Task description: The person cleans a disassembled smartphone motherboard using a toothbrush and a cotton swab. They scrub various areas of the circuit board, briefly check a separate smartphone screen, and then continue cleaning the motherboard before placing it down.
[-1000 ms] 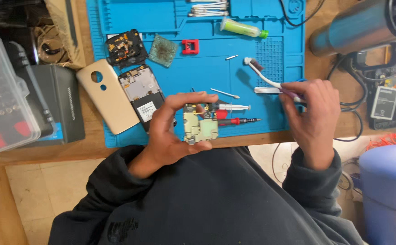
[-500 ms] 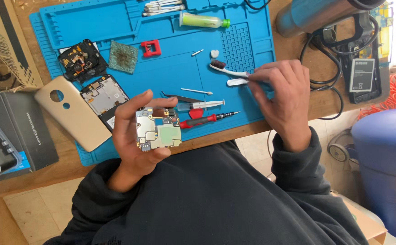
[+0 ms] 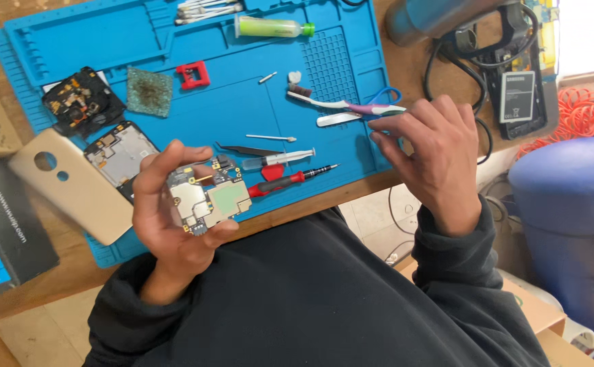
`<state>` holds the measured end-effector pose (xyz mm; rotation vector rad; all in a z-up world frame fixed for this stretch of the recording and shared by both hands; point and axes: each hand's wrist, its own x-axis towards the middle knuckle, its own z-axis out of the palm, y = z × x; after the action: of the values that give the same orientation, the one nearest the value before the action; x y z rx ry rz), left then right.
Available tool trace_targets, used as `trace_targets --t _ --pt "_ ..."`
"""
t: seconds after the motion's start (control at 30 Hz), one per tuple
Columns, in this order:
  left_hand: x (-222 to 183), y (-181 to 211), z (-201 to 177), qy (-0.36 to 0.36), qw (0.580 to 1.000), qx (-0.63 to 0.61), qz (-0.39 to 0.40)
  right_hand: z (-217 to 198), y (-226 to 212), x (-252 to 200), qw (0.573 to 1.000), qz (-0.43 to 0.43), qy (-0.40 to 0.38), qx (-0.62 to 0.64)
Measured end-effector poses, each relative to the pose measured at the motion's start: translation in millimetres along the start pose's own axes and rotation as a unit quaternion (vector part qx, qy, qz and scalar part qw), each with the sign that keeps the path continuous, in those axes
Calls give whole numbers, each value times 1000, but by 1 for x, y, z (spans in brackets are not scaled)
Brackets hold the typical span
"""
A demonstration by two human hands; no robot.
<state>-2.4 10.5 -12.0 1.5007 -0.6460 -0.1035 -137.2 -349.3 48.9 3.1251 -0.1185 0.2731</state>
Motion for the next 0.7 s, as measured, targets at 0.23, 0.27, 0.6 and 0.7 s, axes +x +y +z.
trace_targets --t 0.23,0.27,0.6,0.7 --pt "1 4 4 8 999 43 -3 12 -7 8 999 -38 -2 24" --pt "1 3 4 16 999 39 -1 13 -10 12 999 -48 -12 23" --pt "1 2 1 119 991 49 21 26 -66 92 973 -231 0 17" --pt "2 6 1 104 994 13 21 36 -86 115 961 -273 -33 -38"
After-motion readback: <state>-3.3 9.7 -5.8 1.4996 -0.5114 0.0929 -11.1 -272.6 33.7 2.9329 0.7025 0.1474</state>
